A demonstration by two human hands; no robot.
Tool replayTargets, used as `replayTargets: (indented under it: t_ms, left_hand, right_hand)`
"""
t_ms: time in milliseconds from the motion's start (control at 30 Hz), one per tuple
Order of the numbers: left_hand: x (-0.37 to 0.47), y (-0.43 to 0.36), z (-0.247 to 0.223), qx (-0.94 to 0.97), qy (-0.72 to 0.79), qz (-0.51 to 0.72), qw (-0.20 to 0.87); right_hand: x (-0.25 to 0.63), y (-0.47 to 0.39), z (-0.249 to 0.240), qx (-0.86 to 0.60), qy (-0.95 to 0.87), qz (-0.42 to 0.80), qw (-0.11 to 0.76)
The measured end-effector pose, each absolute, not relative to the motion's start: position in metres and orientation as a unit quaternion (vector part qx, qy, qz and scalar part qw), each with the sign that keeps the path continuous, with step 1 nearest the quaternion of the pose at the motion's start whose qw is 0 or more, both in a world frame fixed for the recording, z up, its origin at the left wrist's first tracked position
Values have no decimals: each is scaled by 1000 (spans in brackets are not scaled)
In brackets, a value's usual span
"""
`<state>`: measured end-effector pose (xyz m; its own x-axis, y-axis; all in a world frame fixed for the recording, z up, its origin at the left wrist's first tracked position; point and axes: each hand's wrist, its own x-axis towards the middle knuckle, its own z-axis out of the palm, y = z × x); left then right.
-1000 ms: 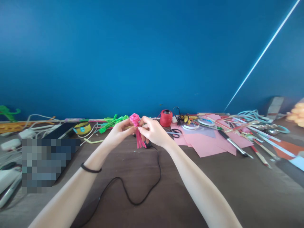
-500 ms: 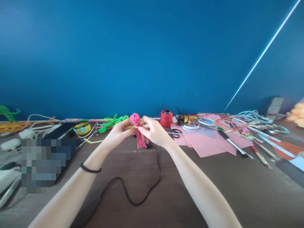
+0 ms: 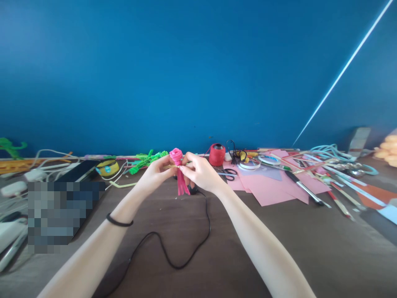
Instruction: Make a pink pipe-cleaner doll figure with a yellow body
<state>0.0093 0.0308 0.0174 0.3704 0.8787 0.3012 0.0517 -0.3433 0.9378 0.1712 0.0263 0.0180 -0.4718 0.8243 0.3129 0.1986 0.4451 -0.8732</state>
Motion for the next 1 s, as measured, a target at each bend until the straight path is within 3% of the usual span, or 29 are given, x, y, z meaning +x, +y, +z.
replayTargets:
  t_ms: [1000]
  left_hand:
    - [6, 30, 17, 715, 358, 427, 422]
  right_hand:
    - [171, 25, 19, -342, -739, 430, 390]
